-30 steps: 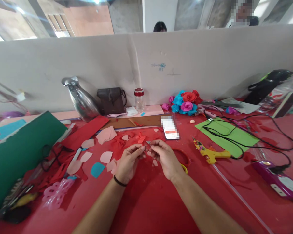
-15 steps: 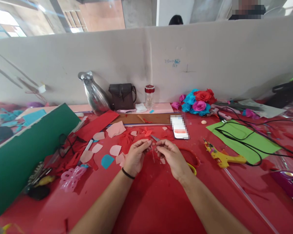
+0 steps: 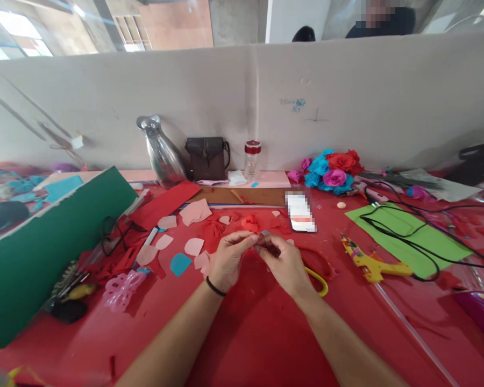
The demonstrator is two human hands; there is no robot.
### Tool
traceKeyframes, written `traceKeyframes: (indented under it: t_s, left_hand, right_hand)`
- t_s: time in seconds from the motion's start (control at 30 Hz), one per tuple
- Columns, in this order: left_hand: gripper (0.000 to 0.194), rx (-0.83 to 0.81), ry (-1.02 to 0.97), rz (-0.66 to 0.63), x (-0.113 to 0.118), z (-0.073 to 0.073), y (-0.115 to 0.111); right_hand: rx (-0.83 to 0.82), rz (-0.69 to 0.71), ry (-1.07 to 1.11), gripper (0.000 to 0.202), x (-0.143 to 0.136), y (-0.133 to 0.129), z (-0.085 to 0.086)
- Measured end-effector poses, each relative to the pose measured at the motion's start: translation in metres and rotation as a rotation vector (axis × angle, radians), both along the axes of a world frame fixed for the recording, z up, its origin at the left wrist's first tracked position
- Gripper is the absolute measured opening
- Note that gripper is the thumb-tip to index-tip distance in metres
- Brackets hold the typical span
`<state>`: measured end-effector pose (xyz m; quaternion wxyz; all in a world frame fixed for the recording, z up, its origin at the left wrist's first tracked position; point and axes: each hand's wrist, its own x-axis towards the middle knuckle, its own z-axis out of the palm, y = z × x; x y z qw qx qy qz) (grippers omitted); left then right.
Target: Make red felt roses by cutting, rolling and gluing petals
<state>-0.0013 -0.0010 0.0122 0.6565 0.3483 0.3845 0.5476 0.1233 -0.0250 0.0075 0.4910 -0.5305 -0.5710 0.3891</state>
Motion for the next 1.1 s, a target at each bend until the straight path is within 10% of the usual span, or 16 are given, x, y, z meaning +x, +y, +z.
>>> traceKeyframes:
  t_s: [0.8,1.1]
  left_hand:
    - [0.018,0.424,0.328,-0.013,-0.004,0.003,-0.006]
    - [0.015,0.271,0.021,0.586,-0.016,-0.008,0.019]
  right_hand:
    - [0.296,-0.072,-0.503,0.026,0.008,-0.002,-0.008]
    - [0.16,-0.195,-0.565,0.015,0.013,0.0,-0.002]
